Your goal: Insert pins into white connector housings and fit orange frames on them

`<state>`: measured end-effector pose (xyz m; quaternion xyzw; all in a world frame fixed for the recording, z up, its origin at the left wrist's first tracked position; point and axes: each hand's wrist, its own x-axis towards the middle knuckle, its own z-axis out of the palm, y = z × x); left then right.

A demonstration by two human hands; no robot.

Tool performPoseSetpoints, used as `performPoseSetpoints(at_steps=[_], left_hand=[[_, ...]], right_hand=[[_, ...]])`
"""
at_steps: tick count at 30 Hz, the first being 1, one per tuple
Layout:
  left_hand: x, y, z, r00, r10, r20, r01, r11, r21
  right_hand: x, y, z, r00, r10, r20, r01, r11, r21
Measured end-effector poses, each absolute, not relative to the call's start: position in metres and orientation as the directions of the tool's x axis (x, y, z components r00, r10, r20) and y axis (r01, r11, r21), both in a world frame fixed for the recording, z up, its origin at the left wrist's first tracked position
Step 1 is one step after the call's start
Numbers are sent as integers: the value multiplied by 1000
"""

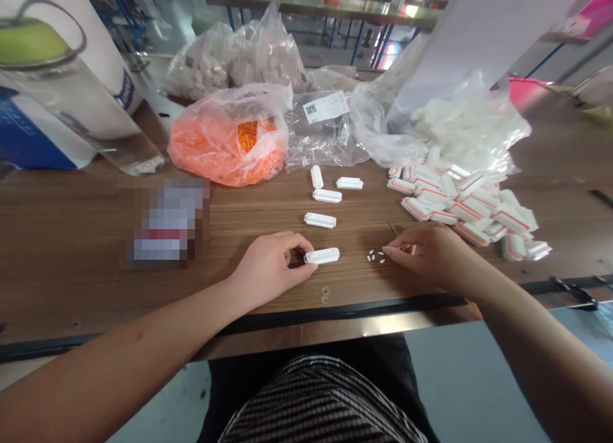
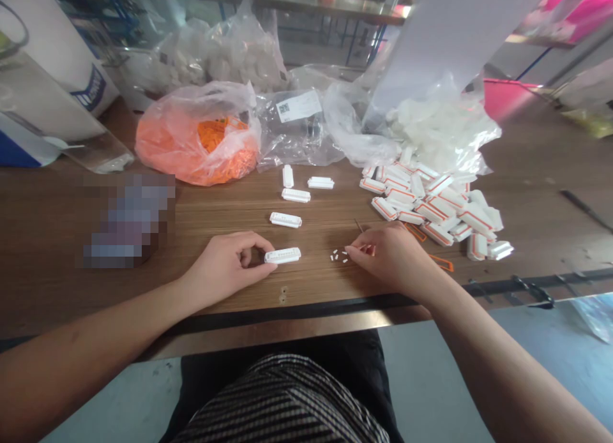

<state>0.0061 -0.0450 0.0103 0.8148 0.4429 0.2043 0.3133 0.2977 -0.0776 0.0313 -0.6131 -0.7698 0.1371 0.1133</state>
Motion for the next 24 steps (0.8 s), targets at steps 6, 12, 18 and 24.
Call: performPoseSetpoints(at_steps=[6,12,18,24], left_hand=[[6,-45,12,525,849,63,590,-416,692],[6,-45,13,525,849,60,594,-416,688],[7,-45,12,528,847,66,591,-422,688],[7,-45,12,524,850,59,593,-413,691]], right_hand=[[293,-79,27,-254,967,32,910,250,-330],[294,-78,30,-262,964,37,892,256,-372],[300,-77,22,-247,969,14,864,227,-449],[296,-75,26,-268,963,-21,868,232,-440]])
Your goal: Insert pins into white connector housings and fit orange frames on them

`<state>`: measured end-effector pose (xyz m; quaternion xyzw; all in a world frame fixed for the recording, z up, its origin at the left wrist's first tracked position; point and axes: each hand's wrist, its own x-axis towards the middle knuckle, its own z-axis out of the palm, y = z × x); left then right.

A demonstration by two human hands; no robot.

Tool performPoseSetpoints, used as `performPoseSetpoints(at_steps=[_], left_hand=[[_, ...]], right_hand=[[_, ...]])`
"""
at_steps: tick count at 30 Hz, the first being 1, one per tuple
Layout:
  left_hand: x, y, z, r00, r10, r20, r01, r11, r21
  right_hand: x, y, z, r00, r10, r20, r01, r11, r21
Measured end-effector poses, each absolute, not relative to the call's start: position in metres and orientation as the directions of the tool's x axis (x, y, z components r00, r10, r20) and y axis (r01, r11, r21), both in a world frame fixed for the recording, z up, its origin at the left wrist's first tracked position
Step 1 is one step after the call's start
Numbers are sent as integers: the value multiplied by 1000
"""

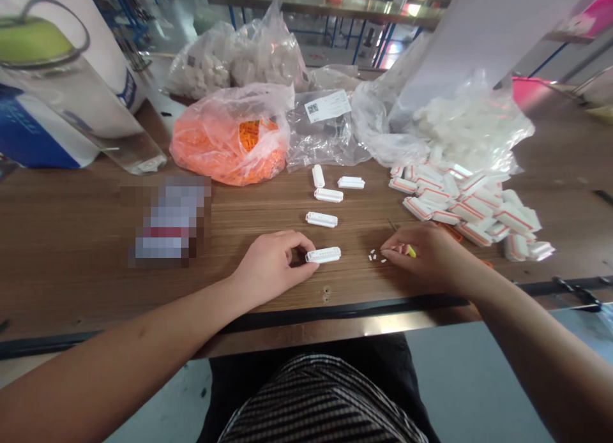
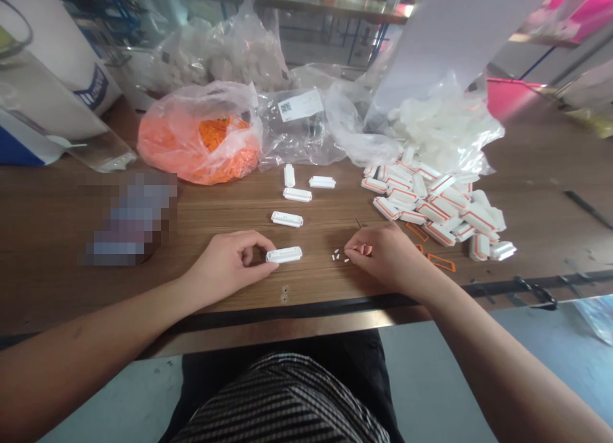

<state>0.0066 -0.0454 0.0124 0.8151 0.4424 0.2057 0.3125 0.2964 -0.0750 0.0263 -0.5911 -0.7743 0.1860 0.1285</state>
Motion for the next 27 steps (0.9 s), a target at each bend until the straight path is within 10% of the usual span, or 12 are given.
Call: performPoseSetpoints(at_steps=[10,27], left_hand=[[7,-47,12,510,860,31,595,-378,709],[8,-48,14,493,870,20,592,-352,725]], right_hand=[[236,-64,43,-348,932,100,687,326,-649],[219,-67,37,-499,839,219,786,544,-294]])
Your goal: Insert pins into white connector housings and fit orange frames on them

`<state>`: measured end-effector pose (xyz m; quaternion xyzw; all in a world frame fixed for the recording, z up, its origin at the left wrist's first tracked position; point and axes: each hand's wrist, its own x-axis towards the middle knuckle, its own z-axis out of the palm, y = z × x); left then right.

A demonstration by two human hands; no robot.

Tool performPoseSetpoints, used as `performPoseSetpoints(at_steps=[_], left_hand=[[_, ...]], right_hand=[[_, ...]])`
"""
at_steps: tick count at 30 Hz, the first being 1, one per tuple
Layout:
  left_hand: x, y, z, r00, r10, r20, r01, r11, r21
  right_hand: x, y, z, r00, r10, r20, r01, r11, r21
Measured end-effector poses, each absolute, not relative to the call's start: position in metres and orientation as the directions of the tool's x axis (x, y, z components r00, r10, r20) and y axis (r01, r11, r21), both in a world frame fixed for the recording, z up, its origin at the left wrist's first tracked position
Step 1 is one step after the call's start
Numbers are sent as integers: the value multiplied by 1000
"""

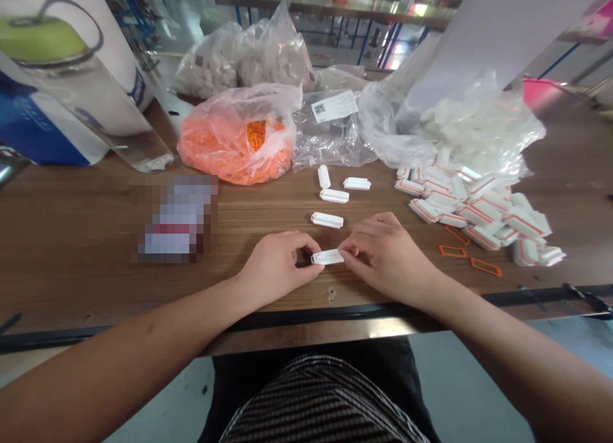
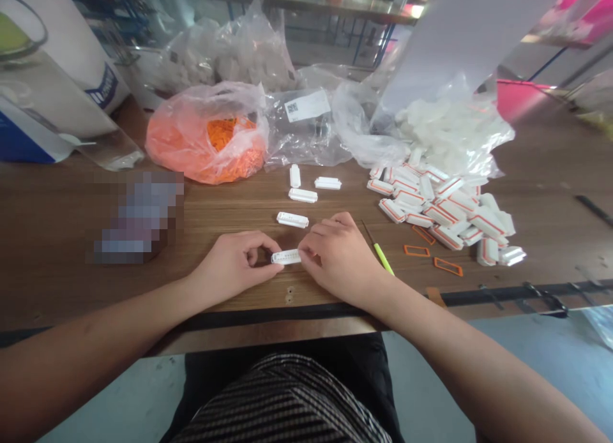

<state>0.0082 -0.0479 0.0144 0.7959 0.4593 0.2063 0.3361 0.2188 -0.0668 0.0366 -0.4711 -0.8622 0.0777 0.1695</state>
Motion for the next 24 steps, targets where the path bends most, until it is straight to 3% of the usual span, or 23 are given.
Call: performPoseSetpoints(at_steps=[9,15,20,24], left_hand=[[8,-49,14,484,875,29,579,-344,739],[8,-49,14,489,871,38,581,-358,732],[7,-48,13,499,866,21,600,-363,713],[6,-46,10,514,856,51,598,-400,695]], right_hand=[[226,-75,36,-474,831,291,794,547,-267],[223,-83,33,-569,773,280,787,611,-88],[251,-80,38,-355,875,330,829,458,-320],[287,-82,35,-201,968,152,887,246,-390]])
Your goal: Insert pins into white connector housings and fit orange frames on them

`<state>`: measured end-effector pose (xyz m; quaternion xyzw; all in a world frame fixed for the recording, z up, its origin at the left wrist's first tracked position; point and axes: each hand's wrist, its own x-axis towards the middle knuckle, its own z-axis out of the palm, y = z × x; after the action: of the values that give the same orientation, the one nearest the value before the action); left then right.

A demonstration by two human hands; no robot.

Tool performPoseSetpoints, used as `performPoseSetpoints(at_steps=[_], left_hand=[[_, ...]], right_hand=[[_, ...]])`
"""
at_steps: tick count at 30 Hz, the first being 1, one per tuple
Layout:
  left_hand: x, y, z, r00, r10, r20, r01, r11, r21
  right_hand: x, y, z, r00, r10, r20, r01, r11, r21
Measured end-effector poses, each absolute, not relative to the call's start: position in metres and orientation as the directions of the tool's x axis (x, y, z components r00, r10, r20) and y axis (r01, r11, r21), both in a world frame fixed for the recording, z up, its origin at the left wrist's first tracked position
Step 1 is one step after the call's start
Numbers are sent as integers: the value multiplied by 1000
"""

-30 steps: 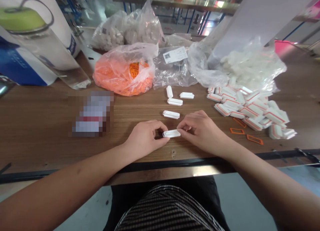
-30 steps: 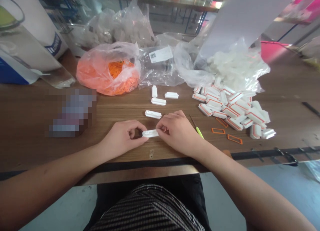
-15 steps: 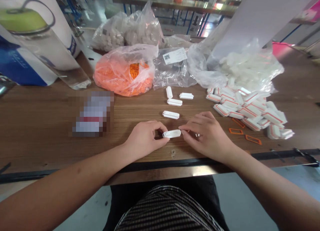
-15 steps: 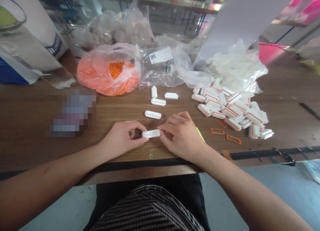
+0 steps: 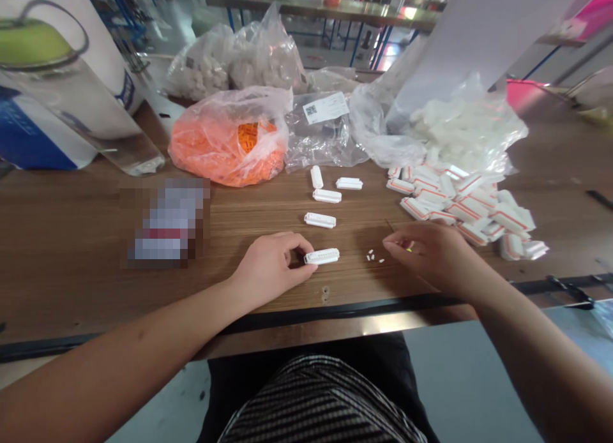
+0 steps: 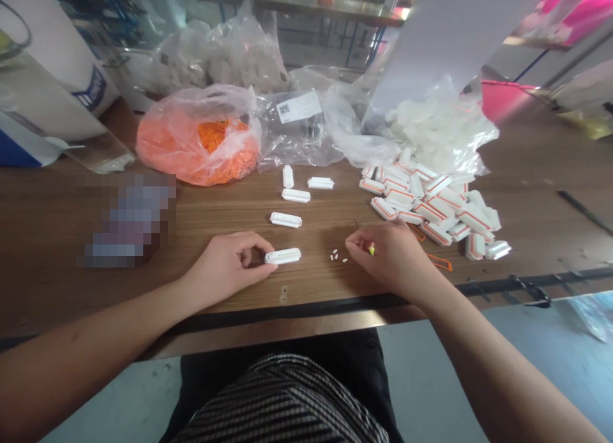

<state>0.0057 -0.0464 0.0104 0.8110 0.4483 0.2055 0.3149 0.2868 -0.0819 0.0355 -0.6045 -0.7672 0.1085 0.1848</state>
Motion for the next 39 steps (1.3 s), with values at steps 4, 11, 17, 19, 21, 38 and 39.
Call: performPoseSetpoints(at_steps=[4,11,17,19,21,38,39], left_hand=[[6,-46,10,526,848,63,598,-421,682],[6,-46,12,532,845,56,602,-424,677],[6,-45,12,536,842,67,593,-431,680],[6,-45,12,534,844,62,594,-426,683],[6,-45,12,528,847,56,600,-419,682],[6,-48,10,501,864,49,600,-388,700],[7,-49,10,498,866,45,598,-381,705]], right_hand=[[299,-93,28,-169,985,16,873,157,-462],[283,-97,28,-272,957,97,902,289,-320],[291,-93,29,-126,992,-32,889,99,-446],[296,-93,27,-123,991,-52,859,80,-505],[300,-94,26,-129,990,-60,839,77,-539],[238,-83,41,-298,945,138,682,312,-661],[230,-79,40,-330,931,156,669,347,-657]])
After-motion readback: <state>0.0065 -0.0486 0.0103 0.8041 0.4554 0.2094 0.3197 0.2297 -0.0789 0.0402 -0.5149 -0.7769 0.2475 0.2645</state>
